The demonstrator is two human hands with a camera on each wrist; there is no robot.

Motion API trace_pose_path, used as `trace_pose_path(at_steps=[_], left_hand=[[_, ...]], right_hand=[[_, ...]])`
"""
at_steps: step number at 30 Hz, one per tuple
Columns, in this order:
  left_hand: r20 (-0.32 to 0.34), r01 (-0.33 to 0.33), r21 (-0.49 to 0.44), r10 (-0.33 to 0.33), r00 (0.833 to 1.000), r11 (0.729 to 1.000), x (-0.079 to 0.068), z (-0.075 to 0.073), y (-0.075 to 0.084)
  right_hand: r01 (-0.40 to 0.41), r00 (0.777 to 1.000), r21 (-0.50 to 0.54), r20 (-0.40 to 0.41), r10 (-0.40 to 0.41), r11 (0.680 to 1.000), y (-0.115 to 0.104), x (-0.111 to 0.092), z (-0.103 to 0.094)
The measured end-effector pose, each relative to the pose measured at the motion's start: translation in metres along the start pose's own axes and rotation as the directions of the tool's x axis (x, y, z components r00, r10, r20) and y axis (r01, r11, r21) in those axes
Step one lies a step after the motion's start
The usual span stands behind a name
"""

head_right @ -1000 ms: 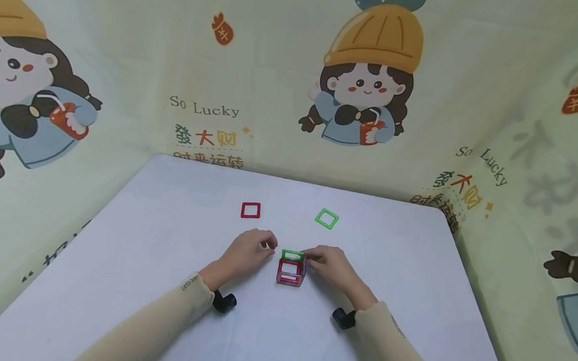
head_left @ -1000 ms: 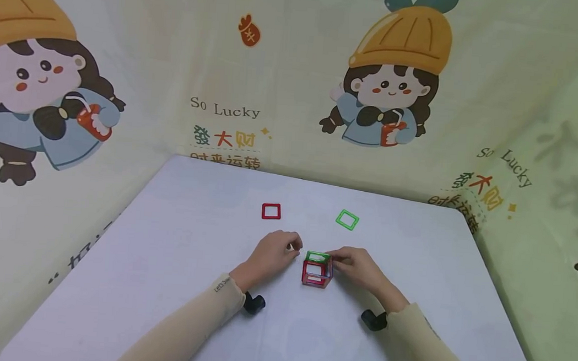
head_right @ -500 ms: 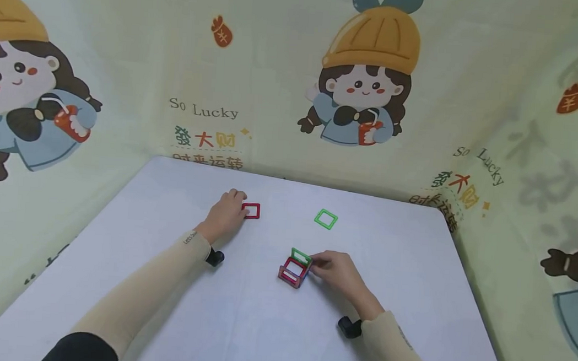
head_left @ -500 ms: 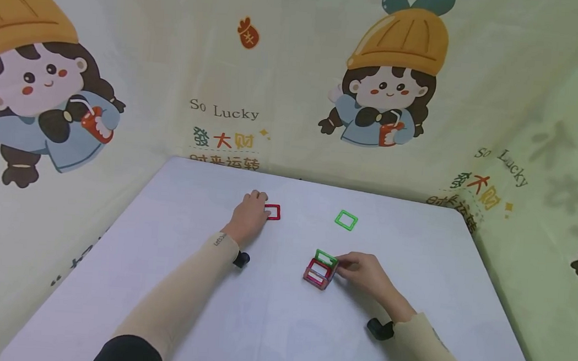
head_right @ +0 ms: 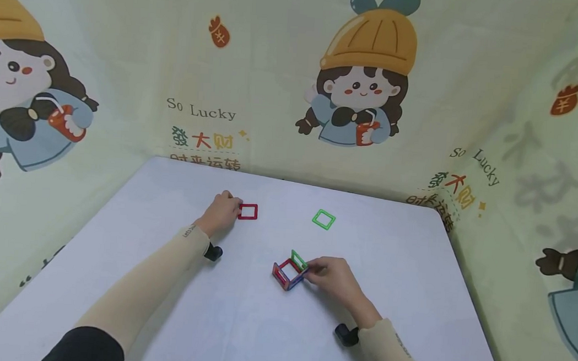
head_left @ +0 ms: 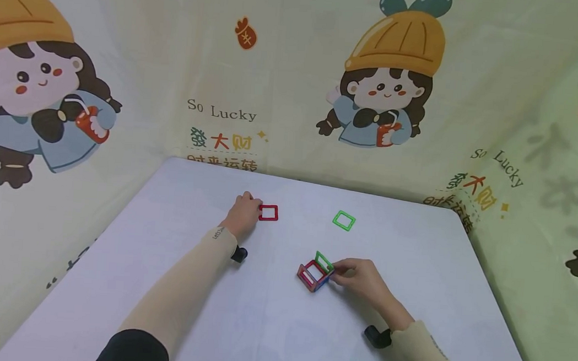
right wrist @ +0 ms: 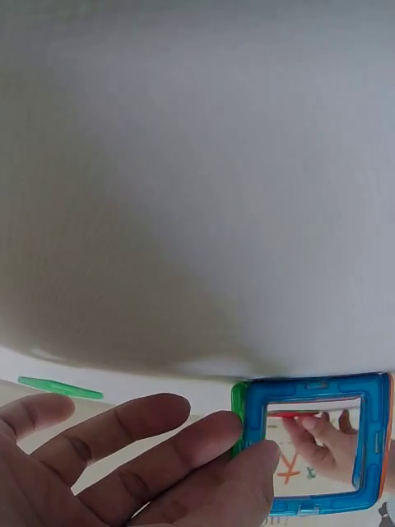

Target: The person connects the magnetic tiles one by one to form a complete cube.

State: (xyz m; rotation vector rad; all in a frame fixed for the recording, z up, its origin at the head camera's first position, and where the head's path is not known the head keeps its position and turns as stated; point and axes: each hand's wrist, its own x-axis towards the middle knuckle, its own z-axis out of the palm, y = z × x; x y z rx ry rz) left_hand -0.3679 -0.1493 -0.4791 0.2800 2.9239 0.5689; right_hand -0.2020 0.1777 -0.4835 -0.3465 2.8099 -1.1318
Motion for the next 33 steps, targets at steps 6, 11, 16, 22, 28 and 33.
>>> trace_pose_path(at_steps=[6, 11, 16, 22, 28, 33], left_hand=[[0.012, 0.03, -0.047, -0.029, 0.999, 0.998, 0.001, 0.001, 0.001], [0.025, 0.048, -0.062, -0.046, 0.999, 0.997, 0.002, 0.002, 0.001], [0.026, 0.045, -0.058, -0.044, 0.999, 0.997, 0.002, 0.002, -0.001], [0.008, 0.026, -0.17, -0.025, 1.0, 0.985, -0.003, -0.001, 0.0], [-0.075, -0.034, -0.245, 0.016, 0.997, 0.969, -0.011, 0.001, 0.003], [-0.101, -0.06, -0.296, 0.031, 0.994, 0.953, -0.02, 0.001, 0.01]], right_hand=[[0.011, 1.0, -0.037, -0.01, -0.012, 0.999, -0.003, 0.0, 0.004], [0.04, 0.999, -0.048, -0.009, -0.04, 0.998, -0.005, 0.0, 0.007], [0.028, 1.0, -0.057, -0.012, -0.029, 0.998, -0.005, 0.001, 0.008], [-0.004, 1.0, -0.054, -0.013, 0.003, 0.999, -0.005, 0.001, 0.009], [-0.024, 1.0, -0.049, -0.015, 0.024, 0.999, -0.007, 0.001, 0.008], [-0.028, 1.0, -0.047, -0.014, 0.027, 0.999, -0.008, 0.0, 0.007]])
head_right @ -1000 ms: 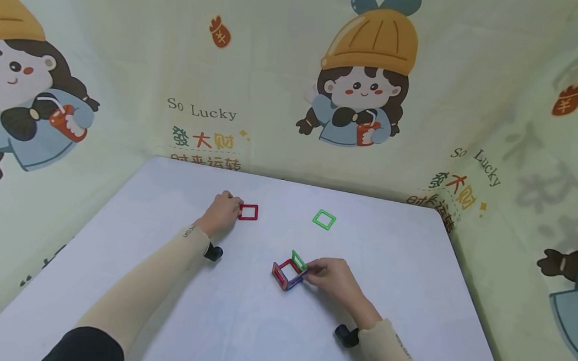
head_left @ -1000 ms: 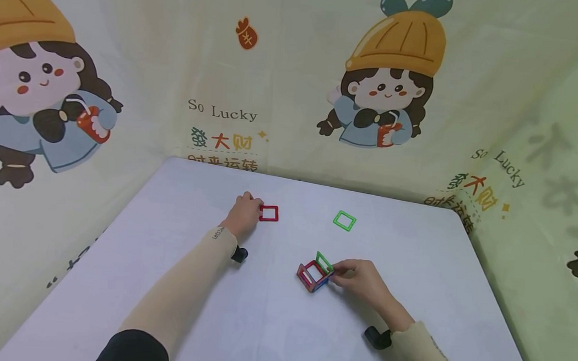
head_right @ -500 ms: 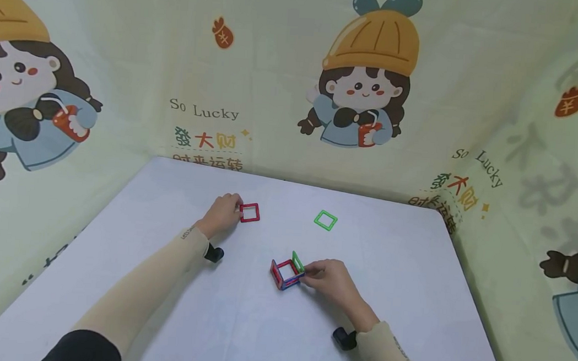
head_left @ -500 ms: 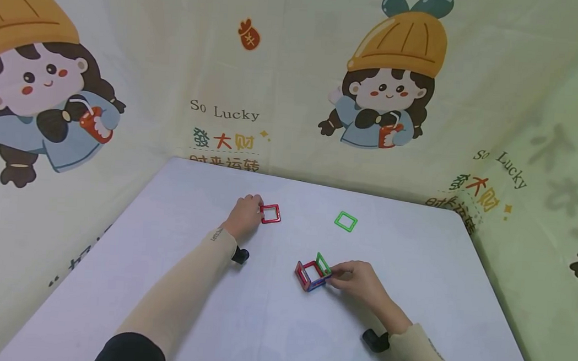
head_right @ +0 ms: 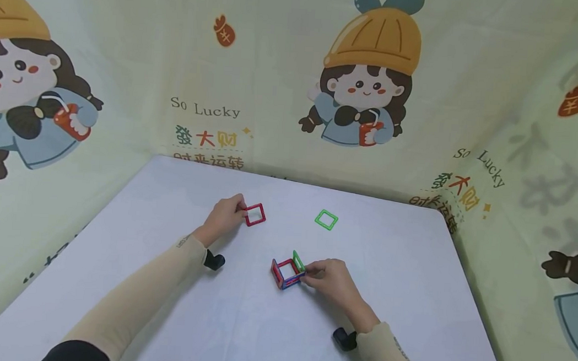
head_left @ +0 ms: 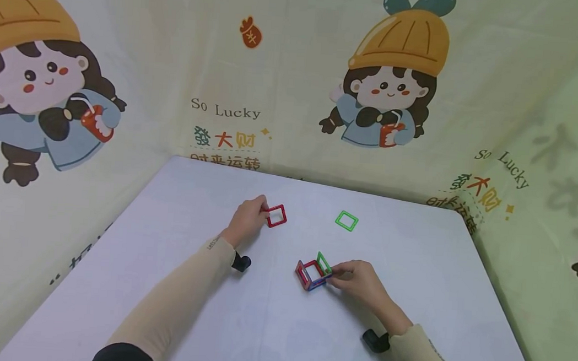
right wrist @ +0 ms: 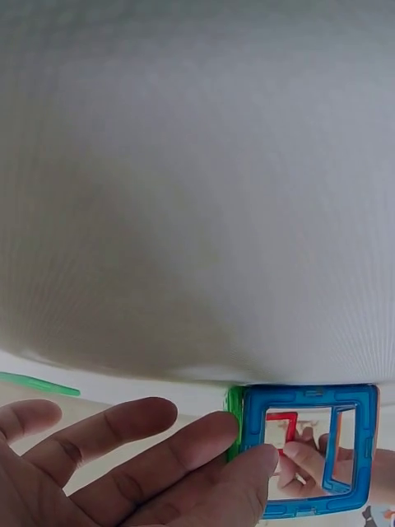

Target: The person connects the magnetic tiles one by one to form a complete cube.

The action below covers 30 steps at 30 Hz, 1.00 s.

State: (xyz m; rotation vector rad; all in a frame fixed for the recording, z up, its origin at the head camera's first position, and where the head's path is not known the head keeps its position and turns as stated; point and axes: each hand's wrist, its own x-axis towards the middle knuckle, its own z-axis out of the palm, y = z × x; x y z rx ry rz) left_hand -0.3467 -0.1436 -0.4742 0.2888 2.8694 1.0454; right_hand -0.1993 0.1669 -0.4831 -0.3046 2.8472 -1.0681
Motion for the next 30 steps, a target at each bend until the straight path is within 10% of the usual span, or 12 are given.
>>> trace_pose_path(at_steps=[30], left_hand=[[-0.022, -0.245, 0.155, 0.251, 0.968, 0.957, -0.043, 0.014, 0.035]], right_hand=[[-0.037, 0.999, -0.044, -0.004, 0.037, 0.998, -0.017, 0.003, 0.007]])
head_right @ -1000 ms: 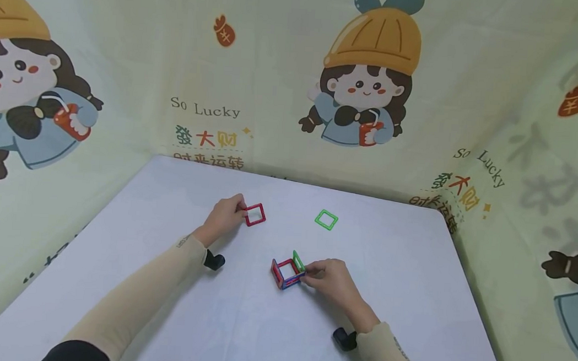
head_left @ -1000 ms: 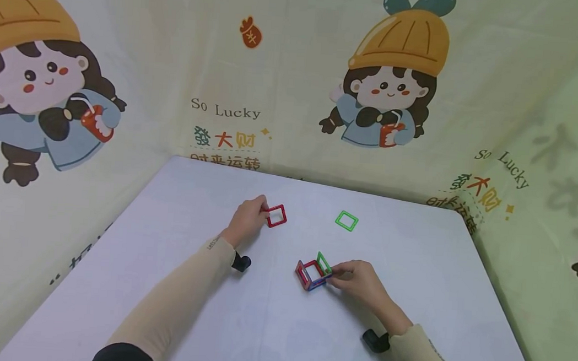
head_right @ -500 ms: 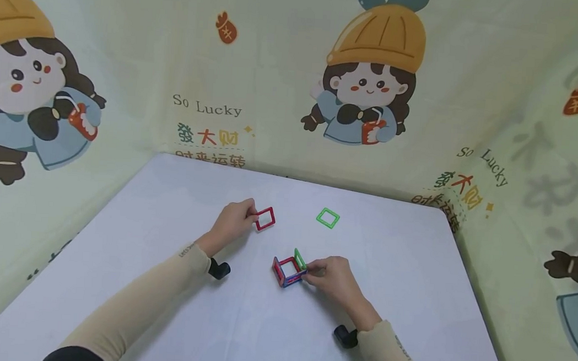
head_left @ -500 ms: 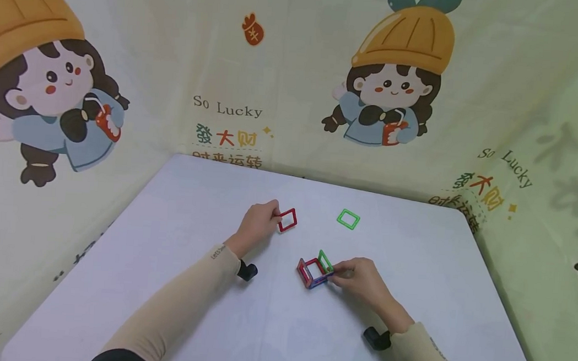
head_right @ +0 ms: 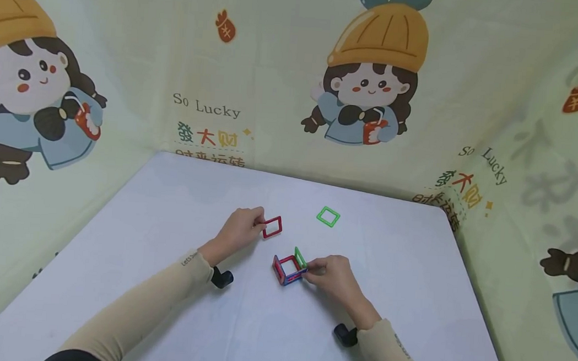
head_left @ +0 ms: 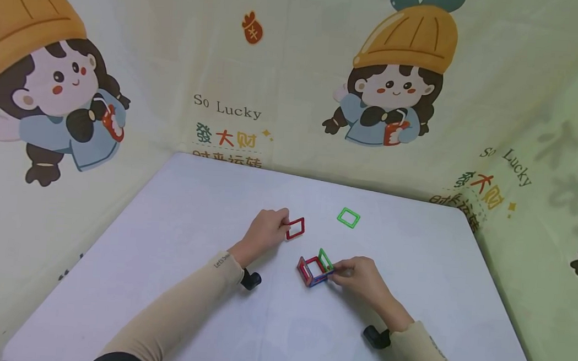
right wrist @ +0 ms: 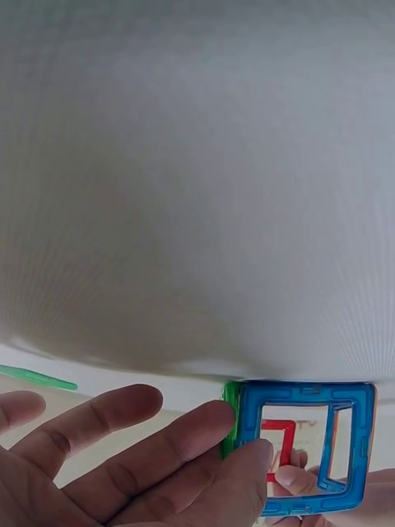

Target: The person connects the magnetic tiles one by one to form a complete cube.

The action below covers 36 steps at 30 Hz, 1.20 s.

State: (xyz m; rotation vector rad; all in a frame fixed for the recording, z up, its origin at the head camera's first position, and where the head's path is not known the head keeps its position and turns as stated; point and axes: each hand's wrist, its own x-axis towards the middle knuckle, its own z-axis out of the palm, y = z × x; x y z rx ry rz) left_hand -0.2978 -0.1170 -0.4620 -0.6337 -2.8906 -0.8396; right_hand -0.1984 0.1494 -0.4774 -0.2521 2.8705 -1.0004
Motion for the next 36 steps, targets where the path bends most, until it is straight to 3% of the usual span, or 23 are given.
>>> trace_pose_path(at_steps=[8, 17, 23, 36], left_hand=[[0.023, -0.029, 0.017, 0.028, 0.999, 0.999, -0.007, 0.002, 0.006], [-0.019, -0.094, 0.043, 0.094, 0.995, 0.995, -0.018, 0.009, 0.014], [-0.014, -0.088, 0.073, 0.09, 0.996, 0.993, -0.025, 0.014, 0.021], [-0.038, -0.097, 0.086, 0.101, 0.994, 0.992, -0.046, 0.027, 0.044]], right_hand=[[-0.05, 0.999, -0.002, 0.005, 0.05, 0.999, -0.003, 0.0, 0.0], [-0.045, 0.999, -0.006, 0.002, 0.045, 0.999, 0.0, -0.004, 0.001], [-0.06, 0.998, -0.012, 0.009, 0.06, 0.998, 0.002, -0.009, -0.001], [0.007, 1.0, -0.022, 0.02, -0.006, 1.0, 0.013, -0.023, -0.01]])
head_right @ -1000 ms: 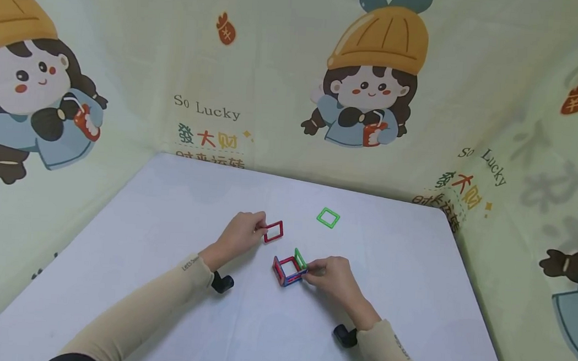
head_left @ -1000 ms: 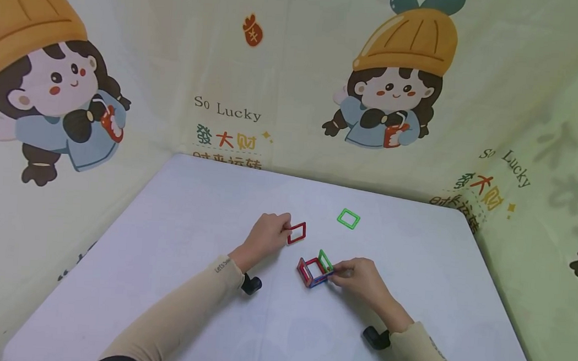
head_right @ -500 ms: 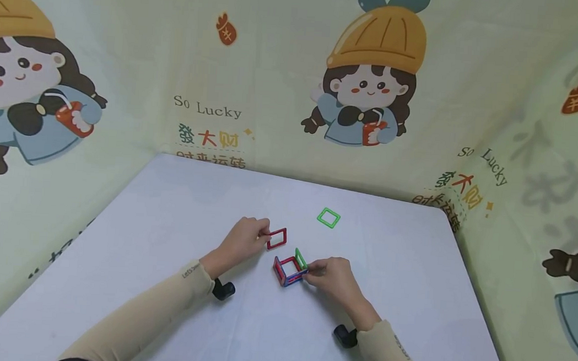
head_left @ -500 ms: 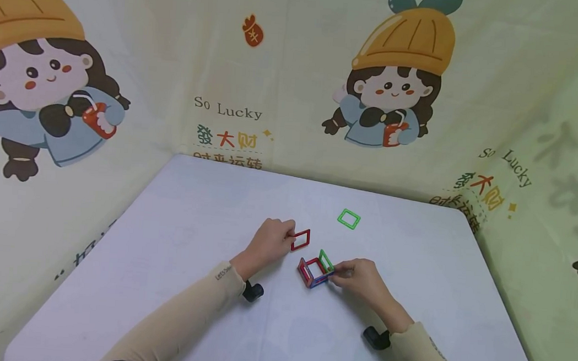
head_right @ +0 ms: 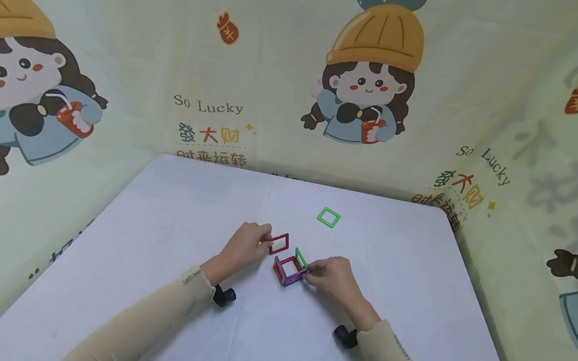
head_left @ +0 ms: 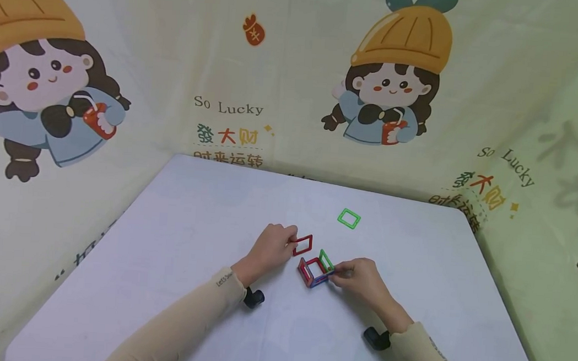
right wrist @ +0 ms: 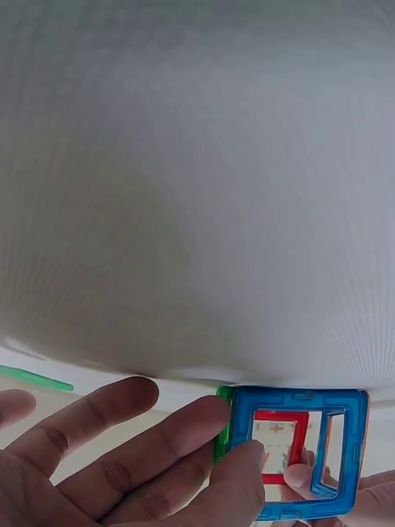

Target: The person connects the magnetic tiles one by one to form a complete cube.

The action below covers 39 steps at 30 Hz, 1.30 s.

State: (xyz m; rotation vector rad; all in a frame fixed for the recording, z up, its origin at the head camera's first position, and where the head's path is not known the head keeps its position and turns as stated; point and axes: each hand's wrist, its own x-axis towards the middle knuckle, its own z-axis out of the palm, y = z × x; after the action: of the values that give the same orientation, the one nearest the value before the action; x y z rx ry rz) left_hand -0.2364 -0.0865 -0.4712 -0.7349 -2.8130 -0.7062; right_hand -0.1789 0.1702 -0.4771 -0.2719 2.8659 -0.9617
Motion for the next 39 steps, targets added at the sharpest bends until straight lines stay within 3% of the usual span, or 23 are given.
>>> trace_pose_path(at_steps=[22, 29, 33, 39], left_hand=[[0.024, -0.092, 0.017, 0.091, 0.996, 0.996, -0.003, -0.002, 0.005], [0.052, -0.136, 0.004, 0.135, 0.989, 0.991, -0.006, -0.009, 0.012], [0.093, -0.139, -0.007, 0.139, 0.986, 0.99, -0.011, -0.015, 0.014], [0.207, -0.071, -0.101, 0.091, 0.974, 0.992, -0.017, -0.018, 0.01]], right_hand=[[-0.011, 1.0, 0.013, -0.022, 0.011, 1.0, -0.004, 0.005, 0.006], [-0.012, 0.999, 0.027, -0.029, 0.013, 1.0, -0.007, 0.006, 0.008], [0.008, 1.0, 0.023, -0.024, -0.007, 1.0, -0.007, 0.006, 0.008], [0.064, 0.998, -0.024, -0.002, -0.065, 0.998, -0.008, 0.006, 0.006]])
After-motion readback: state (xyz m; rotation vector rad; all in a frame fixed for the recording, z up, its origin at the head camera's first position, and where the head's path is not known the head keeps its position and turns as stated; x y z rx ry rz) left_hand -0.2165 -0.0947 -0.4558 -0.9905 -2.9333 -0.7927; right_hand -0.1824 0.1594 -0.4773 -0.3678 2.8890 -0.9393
